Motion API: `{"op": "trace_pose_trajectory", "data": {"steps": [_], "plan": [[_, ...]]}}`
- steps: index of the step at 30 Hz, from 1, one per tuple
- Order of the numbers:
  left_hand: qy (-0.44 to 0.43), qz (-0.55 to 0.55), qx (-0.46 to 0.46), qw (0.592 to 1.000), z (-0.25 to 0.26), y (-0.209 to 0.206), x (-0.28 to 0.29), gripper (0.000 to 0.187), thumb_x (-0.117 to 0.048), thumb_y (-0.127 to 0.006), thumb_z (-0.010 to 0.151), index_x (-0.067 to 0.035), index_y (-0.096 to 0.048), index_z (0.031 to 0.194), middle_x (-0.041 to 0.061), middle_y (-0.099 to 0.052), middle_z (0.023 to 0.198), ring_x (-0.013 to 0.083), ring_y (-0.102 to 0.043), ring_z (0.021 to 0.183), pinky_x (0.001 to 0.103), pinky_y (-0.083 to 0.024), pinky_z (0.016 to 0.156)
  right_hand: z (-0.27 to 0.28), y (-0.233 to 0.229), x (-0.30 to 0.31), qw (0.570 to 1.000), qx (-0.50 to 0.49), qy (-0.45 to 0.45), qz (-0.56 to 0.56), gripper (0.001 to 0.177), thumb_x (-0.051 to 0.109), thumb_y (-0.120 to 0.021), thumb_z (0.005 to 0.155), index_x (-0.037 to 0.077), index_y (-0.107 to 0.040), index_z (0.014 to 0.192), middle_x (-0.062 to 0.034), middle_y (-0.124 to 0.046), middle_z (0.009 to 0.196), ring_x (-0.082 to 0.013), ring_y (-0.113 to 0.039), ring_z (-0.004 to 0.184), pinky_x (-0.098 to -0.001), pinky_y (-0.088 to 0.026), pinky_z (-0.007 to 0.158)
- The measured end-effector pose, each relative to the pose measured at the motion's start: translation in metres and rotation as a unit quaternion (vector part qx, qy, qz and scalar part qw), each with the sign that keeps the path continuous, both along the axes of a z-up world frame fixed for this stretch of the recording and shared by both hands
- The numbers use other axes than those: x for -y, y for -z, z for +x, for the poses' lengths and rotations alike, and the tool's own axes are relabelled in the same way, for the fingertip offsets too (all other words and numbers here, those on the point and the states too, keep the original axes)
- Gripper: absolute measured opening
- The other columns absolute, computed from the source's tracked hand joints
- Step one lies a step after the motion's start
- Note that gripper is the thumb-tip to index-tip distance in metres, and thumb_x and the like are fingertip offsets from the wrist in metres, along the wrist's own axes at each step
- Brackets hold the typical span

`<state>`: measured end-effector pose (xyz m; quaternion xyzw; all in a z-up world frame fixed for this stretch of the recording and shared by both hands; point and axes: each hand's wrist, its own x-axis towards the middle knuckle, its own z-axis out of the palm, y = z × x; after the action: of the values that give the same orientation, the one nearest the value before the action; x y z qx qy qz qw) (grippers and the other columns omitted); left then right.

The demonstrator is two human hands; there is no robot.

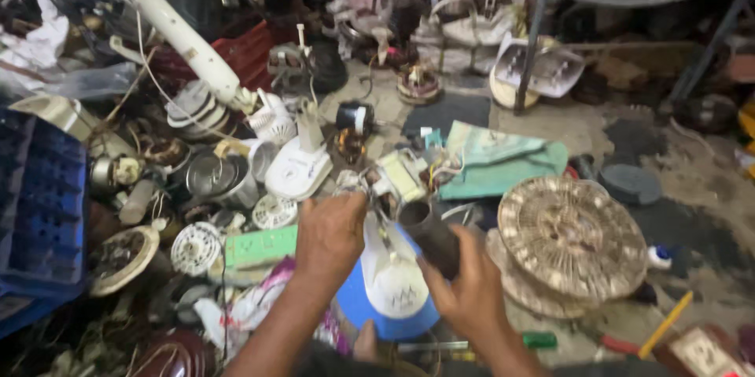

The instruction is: The person is repairing a small electrical motor, likely from a fan. They use a hammer to tap the motor housing and a screwdriver to adjust internal components and wires.

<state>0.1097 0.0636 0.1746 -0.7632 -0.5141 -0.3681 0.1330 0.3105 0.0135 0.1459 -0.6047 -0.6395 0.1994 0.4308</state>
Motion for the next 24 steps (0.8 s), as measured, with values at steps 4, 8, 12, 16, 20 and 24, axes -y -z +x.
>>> {"op": "trace_pose_trajectory", "data": {"steps": [4, 8, 12, 16, 20, 24], "plan": [[-0.008, 0.004, -0.052, 0.999, -0.013, 0.002, -0.003, 0.002, -0.01, -0.064, 0.086, -0.012, -0.064, 0.087, 0.006, -0.068, 0.081, 0.0312, -0.064, 0.079, 0.05, -0.043, 0.073, -0.009, 0.0, 0.006, 0.999, 0.026, -0.018, -0.039, 0.051, 0.025, -0.08, 0.088, 0.007, -0.057, 0.13, -0.0152, -0.072, 0.087, -0.0226, -0.068, 0.072, -0.0349, -0.054, 0.068], [0.008, 0.0, 0.261, 0.965, -0.015, 0.01, -0.016, 0.015, -0.017, -0.068, 0.094, -0.011, -0.065, 0.107, 0.009, -0.07, 0.098, 0.029, -0.065, 0.09, 0.045, -0.05, 0.077, -0.004, 0.009, 0.009, 0.98, -0.087, -0.067, 0.164, 0.052, 0.018, -0.08, 0.082, -0.001, -0.055, 0.124, -0.0131, -0.072, 0.103, -0.0198, -0.074, 0.091, -0.0338, -0.058, 0.077], [0.147, -0.065, 0.741, 0.652, 0.004, 0.055, -0.014, 0.03, -0.014, -0.062, 0.1, -0.007, -0.054, 0.128, 0.011, -0.067, 0.111, 0.0232, -0.064, 0.099, 0.041, -0.052, 0.084, 0.018, 0.047, 0.026, 0.978, -0.183, -0.007, 0.099, 0.057, 0.015, -0.079, 0.081, -0.002, -0.054, 0.129, -0.0127, -0.071, 0.106, -0.0188, -0.069, 0.091, -0.0329, -0.055, 0.081], [0.221, -0.136, 0.837, 0.483, 0.01, 0.074, -0.029, 0.044, -0.021, -0.053, 0.1, -0.008, -0.042, 0.141, 0.005, -0.067, 0.122, 0.0172, -0.066, 0.111, 0.032, -0.052, 0.088, 0.041, 0.07, 0.024, 0.973, -0.209, 0.006, 0.1, 0.05, 0.015, -0.076, 0.086, -0.002, -0.054, 0.127, -0.0109, -0.067, 0.101, -0.0162, -0.063, 0.087, -0.0308, -0.052, 0.078], [0.274, -0.211, 0.783, 0.517, -0.005, 0.066, -0.058, 0.047, -0.025, -0.051, 0.102, -0.005, -0.047, 0.144, 0.01, -0.069, 0.121, 0.0206, -0.062, 0.101, 0.034, -0.055, 0.086, 0.053, 0.081, 0.026, 0.957, -0.282, 0.07, 0.005, 0.037, 0.015, -0.075, 0.087, 0.0, -0.056, 0.115, -0.0084, -0.064, 0.08, -0.0146, -0.057, 0.059, -0.03, -0.046, 0.053], [0.257, -0.368, 0.665, 0.597, -0.014, 0.042, -0.1, 0.047, -0.027, -0.055, 0.108, 0.001, -0.059, 0.146, 0.013, -0.062, 0.107, 0.0218, -0.052, 0.089, 0.037, -0.05, 0.079, 0.053, 0.087, 0.021, 0.946, -0.319, 0.055, 0.002, 0.035, 0.015, -0.073, 0.087, 0.002, -0.055, 0.115, -0.0052, -0.062, 0.077, -0.0116, -0.054, 0.055, -0.0278, -0.044, 0.049]]}}
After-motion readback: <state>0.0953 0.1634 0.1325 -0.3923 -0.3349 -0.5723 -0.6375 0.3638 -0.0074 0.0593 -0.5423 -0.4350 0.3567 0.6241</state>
